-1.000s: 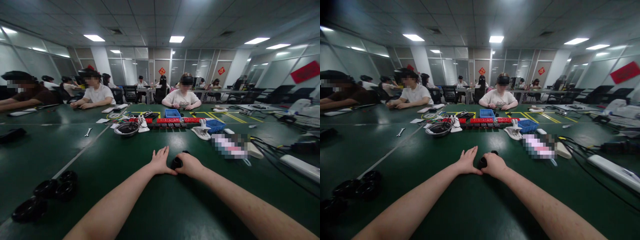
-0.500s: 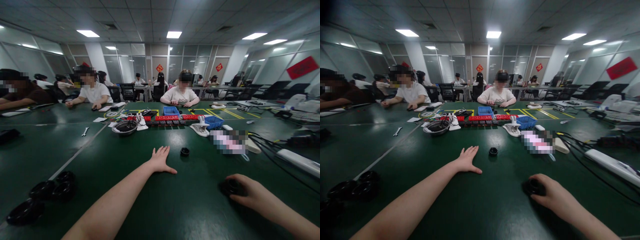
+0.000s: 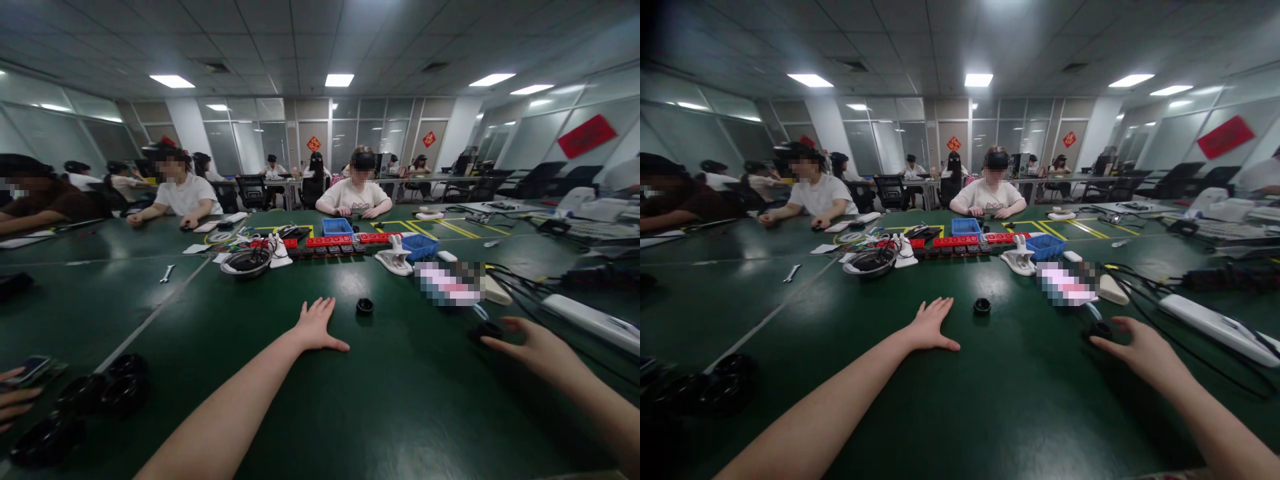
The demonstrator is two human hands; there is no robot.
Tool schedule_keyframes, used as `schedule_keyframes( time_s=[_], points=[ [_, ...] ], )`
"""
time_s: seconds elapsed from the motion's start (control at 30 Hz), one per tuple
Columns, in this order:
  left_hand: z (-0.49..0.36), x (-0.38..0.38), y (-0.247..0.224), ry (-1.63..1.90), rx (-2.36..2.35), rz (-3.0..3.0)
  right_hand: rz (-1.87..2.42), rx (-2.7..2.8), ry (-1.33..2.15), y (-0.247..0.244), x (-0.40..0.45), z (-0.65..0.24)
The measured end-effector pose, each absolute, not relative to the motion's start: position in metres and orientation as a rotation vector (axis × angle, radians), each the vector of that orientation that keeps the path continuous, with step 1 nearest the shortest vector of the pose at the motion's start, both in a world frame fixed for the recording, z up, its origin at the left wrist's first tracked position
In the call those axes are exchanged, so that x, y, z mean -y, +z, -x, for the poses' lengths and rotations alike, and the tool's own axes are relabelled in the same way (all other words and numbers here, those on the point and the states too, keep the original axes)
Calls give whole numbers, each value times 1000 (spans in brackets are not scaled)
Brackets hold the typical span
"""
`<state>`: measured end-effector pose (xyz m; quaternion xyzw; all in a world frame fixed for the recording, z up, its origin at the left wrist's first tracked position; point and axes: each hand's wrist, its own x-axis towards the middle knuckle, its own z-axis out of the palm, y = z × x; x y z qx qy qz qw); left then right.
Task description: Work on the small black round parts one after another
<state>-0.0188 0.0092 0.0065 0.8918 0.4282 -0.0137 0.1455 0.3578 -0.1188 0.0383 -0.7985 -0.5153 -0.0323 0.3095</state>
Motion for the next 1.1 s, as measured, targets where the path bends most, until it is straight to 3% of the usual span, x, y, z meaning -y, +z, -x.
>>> schedule_keyframes(
  time_s=[0.1,0.17,0.23,0.4,0.53,0.7,0.83,0.97,1.1],
  points=[
    [18,-11,6,-54,-1221,-2568,2169,1411,-151,54,121,-327],
    [18,-12,5,-51,-1220,-2566,2045,1627,-17,55,109,-292],
    [18,-12,4,-37,-1218,-2566,1939,1894,171,48,87,-253],
    [18,-9,6,-39,-1243,-2566,2041,1954,146,21,20,-183],
    [17,-8,8,-42,-1242,-2561,1949,2137,196,25,13,-167],
    [17,-10,9,-69,-1233,-2553,1669,2373,395,33,86,-197],
    [17,-11,10,-90,-1209,-2552,1914,2131,557,30,144,-270],
    [16,-11,10,-92,-1221,-2560,2280,1529,236,34,156,-352],
    [17,-10,8,-75,-1230,-2572,2157,999,-111,42,145,-379]
  ],
)
